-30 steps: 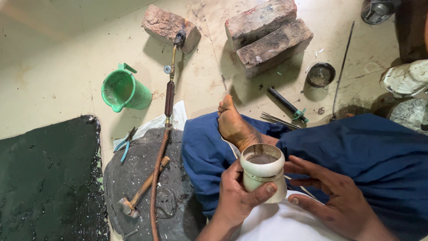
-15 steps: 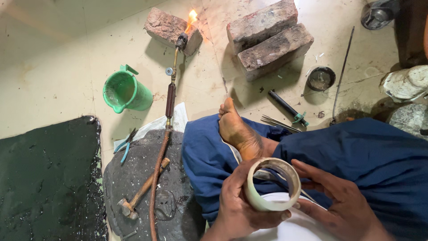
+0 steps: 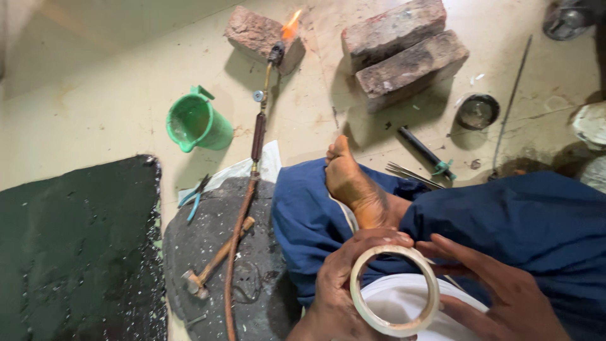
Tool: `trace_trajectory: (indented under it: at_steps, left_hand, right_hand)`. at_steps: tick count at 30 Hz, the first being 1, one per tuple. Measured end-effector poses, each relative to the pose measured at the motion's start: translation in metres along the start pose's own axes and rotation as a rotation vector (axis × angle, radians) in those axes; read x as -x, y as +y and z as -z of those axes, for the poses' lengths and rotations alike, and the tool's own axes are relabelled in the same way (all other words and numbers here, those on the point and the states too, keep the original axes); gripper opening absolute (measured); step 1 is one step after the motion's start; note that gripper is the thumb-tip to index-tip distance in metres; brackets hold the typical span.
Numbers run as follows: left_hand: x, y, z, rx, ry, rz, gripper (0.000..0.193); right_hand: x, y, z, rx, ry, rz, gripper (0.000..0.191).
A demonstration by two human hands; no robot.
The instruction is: The person sits on the floor and repeatedly rubs the rim and outer surface of a small white ceramic cup with their fingers. They rotate the cup in their hands to access different areas and briefly place it on a brick before continuing to smooth it.
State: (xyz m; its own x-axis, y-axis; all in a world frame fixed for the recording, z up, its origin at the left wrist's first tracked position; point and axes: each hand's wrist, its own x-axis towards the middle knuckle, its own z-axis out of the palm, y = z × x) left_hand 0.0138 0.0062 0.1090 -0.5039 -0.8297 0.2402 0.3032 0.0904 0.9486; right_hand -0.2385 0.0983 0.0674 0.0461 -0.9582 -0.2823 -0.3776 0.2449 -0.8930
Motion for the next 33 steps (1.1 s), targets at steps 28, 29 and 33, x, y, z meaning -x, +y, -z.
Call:
trace_trajectory:
  at_steps: [28,29,33]
  left_hand:
    - [-0.017,0.022,0.005,-0.691,-0.078,0.024,0.084]
    - [-0.020,0.023,0.002,-0.769,-0.069,0.038,0.085]
    - [-0.023,0.029,-0.006,-0.846,-0.086,0.108,0.085]
  right_hand:
    - [-0.005,-0.041,0.005,0.010,0.114,0.220,0.089]
    - [-0.007,-0.047,0.005,-0.007,0.128,0.298,0.086]
    - [-0.012,-0.059,0.007,-0.012,0.080,0.174,0.087]
